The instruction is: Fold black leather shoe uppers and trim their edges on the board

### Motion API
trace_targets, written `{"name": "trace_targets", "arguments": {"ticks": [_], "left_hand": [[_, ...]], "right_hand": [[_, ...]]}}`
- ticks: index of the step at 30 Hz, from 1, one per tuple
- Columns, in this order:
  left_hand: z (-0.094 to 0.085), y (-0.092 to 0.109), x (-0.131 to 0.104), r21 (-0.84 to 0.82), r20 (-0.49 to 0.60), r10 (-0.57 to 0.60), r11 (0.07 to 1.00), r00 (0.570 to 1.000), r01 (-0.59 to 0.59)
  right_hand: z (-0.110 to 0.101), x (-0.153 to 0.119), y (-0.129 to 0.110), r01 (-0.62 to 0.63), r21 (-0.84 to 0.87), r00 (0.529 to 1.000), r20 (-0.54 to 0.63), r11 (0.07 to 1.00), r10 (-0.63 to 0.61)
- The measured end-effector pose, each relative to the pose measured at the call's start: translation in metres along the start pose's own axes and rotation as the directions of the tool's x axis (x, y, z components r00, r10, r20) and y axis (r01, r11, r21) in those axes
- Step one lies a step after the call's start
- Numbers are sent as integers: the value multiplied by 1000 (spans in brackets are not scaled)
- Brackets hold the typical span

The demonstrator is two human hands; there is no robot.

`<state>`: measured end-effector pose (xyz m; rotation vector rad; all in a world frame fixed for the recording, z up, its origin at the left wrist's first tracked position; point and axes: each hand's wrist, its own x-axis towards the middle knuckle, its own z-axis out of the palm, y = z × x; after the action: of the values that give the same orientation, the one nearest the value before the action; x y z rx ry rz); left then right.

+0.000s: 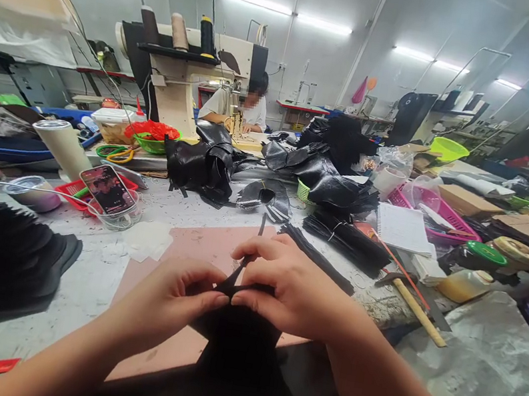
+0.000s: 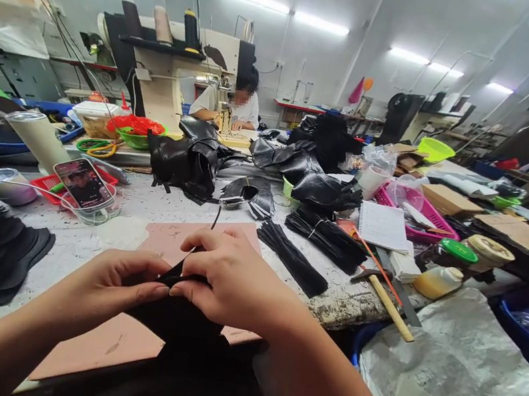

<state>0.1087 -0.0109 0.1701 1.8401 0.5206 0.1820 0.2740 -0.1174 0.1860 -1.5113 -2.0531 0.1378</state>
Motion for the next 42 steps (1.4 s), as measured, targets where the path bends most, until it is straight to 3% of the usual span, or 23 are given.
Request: {"name": "trace_targets", "arguments": {"ticks": [5, 9, 14, 23, 28, 32, 37, 42], "left_hand": [[0, -1, 1, -79, -36, -2, 997, 999, -1], [2, -10, 1, -179, -74, -13, 984, 997, -1], [6, -19, 0, -249, -137, -15, 968, 990, -20], [8, -12, -3, -151, -215, 68, 983, 974, -102], [9, -12, -7, 164, -300, 313, 947, 901, -275], [9, -14, -9, 366, -298, 412, 882, 861, -295], [8, -17, -7, 456, -220, 410, 845, 885, -278], [8, -14, -8, 397, -151, 345, 880, 926, -262]], "right_hand": [[7, -4, -3, 1, -70, 991, -135, 998, -10], [13, -8, -10, 60, -286, 956, -260, 956, -138], [18, -12, -14, 82, -459, 936, -269, 885, -227], [29, -17, -15, 92, -451, 884, -373, 888, -281], [33, -20, -14, 84, -425, 865, -418, 901, -278], [35, -20, -15, 102, -332, 862, -442, 938, -250], [36, -18, -19, 80, -151, 878, -458, 985, -141], [35, -16, -21, 2, -21, 886, -464, 1000, -12]]}}
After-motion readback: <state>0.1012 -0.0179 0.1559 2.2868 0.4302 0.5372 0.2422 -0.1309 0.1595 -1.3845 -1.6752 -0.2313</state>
